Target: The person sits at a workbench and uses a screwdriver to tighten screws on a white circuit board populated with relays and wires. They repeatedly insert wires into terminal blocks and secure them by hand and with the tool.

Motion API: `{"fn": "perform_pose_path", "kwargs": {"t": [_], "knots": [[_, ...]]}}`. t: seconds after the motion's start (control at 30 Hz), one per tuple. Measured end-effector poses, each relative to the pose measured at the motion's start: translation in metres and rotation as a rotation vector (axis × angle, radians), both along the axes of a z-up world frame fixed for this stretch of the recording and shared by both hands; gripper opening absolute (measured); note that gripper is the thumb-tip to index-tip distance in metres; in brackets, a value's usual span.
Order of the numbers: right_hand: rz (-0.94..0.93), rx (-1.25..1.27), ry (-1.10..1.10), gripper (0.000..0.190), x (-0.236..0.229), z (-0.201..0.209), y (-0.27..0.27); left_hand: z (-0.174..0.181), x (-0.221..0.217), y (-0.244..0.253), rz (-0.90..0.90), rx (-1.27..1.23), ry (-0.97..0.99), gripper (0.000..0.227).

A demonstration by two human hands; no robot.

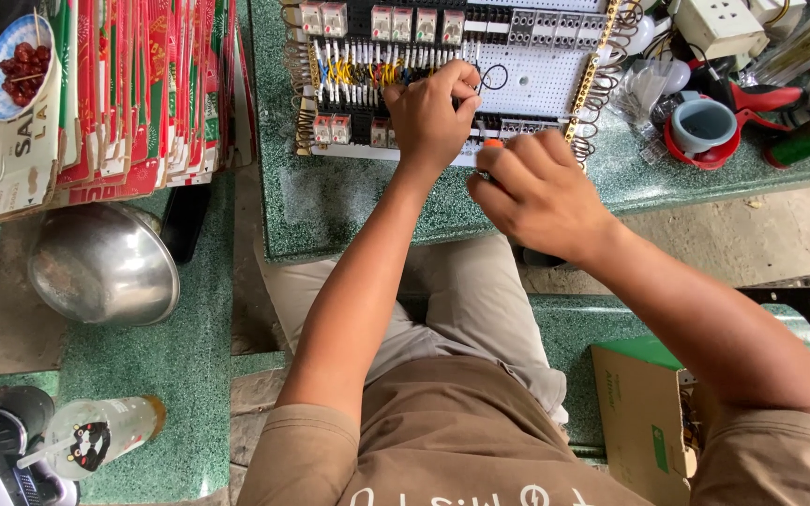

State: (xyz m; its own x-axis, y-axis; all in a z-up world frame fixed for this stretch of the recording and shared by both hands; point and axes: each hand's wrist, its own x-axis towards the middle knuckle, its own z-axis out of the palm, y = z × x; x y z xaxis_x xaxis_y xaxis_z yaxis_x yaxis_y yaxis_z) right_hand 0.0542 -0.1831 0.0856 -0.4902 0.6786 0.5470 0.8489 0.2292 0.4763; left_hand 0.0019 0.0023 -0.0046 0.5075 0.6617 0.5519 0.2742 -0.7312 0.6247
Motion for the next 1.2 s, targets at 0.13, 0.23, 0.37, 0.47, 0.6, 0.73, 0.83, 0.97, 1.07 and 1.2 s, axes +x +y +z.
{"fn": "perform_pose_path", "kwargs": {"t": [0.13,0.23,0.37,0.47,0.6,0.73,0.83,0.97,1.07,1.2], "knots": [[0.116,0.152,0.221,0.017,0.019,-0.001,-0.021,-0.004,0.002,0.003,0.008,0.005,0.004,0.017],[0.039,0.209,0.332,0.017,0.028,0.0,-0.048,-0.003,0.002,0.002,0.009,0.001,0.007,0.019],[0.024,0.272,0.418,0.02,0.03,-0.006,-0.073,0.002,0.001,0.001,-0.004,-0.055,0.07,0.02],[-0.015,0.27,0.522,0.019,0.024,-0.01,-0.092,0.001,0.001,0.001,-0.003,-0.059,0.085,0.022],[-0.067,0.297,0.65,0.023,0.02,-0.026,-0.11,0.0,0.002,0.001,0.018,-0.041,0.095,0.022],[-0.102,0.328,0.78,0.024,0.016,-0.043,-0.122,0.003,0.001,0.0,0.025,-0.035,0.113,0.025],[-0.154,0.35,0.838,0.024,0.016,-0.06,-0.132,0.001,0.001,0.001,0.017,-0.02,0.112,0.024],[-0.16,0.351,0.88,0.023,0.011,-0.065,-0.138,0.001,0.003,0.002,0.029,0.003,0.125,0.024],[-0.186,0.346,0.886,0.021,0.01,-0.068,-0.141,0.004,0.002,0.001,0.022,-0.011,0.141,0.024],[-0.165,0.348,0.898,0.019,0.008,-0.07,-0.14,0.004,0.002,0.002,0.009,0.004,0.161,0.023]]}}
